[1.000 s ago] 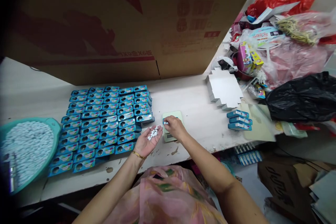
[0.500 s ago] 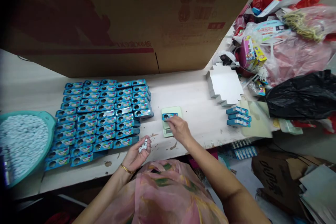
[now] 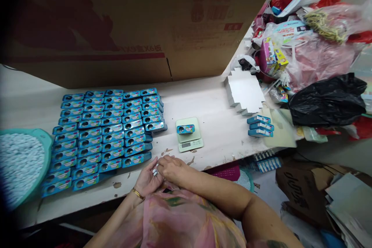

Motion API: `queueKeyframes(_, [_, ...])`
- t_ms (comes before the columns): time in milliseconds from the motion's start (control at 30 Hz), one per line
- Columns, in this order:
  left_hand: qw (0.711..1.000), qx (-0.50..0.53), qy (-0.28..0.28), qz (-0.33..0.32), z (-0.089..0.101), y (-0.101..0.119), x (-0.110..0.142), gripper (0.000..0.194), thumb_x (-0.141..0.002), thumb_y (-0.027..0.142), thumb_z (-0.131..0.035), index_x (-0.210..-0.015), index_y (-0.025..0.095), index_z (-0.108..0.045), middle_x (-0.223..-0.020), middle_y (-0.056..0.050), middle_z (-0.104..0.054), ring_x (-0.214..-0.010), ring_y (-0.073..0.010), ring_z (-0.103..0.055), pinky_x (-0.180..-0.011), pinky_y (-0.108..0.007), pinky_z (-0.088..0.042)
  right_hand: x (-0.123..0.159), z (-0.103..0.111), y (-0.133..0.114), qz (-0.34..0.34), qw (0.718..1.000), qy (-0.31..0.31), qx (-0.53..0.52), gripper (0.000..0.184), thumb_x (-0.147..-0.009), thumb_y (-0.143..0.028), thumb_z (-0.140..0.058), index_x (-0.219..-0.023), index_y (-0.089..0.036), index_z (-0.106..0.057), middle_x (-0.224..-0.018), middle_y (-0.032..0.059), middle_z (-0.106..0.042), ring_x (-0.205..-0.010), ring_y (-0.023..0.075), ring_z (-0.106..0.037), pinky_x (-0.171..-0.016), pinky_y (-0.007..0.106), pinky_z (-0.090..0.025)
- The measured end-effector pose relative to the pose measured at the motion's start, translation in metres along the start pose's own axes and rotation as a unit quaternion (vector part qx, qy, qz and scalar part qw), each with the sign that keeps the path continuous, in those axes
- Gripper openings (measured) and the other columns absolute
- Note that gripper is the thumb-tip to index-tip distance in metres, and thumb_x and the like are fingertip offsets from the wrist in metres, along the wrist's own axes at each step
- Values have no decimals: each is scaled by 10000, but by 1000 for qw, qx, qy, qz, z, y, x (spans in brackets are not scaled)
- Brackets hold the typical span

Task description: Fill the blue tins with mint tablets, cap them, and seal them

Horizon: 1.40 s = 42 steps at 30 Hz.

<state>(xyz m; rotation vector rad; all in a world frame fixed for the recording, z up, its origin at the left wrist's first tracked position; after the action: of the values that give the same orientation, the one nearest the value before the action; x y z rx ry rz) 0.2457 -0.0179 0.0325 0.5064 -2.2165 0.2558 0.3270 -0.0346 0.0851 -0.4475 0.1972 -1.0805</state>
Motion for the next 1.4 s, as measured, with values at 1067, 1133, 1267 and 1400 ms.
queueKeyframes(1067, [997,-12,37,-68,-11,18,-9,176,-725,99,-473,-846,51,-591,-929,-151,-616,-912,-212,-565,-765,-298,-491,14,60,116,-201,928,284,-135,200,-803,-162,-402,-914,-179,-567,-891,48,-581,-842,129,-535,-761,255,-435])
queueKeyframes(1133, [997,-4,42,-71,-2,19,-3,195,-720,84,-471,-875,51,-585,-953,-152,-609,-948,-218,-548,-790,-302,-483,29,63,122,-227,912,308,-147,185,-801,-181,-411,-882,-186,-577,-873,41,-582,-819,128,-538,-727,253,-446])
queueKeyframes(1267, [994,1,76,-75,21,17,11,248,-715,53,-446,-938,31,-553,-992,-180,-586,-998,-239,-515,-785,-295,-487,55,60,140,-273,894,314,-169,171,-782,-196,-436,-873,-186,-580,-856,36,-573,-756,122,-539,-629,241,-467])
queueKeyframes(1400, [993,-11,97,-65,38,12,21,319,-701,1,-415,-1006,28,-507,-1022,-194,-568,-1014,-230,-504,-771,-266,-490,61,52,149,-276,895,298,-186,256,-750,-220,-487,-1001,-210,-537,-974,44,-529,-780,124,-527,-630,256,-477])
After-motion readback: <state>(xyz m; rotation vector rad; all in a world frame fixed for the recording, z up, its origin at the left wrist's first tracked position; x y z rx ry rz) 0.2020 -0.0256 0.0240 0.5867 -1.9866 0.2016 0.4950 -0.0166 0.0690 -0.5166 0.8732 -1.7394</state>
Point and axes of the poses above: each hand's wrist, its own x-axis away from the middle knuckle, its own z-axis out of the back of the hand, y = z × x, the point moved 4 cm from there along -x, towards the middle knuckle
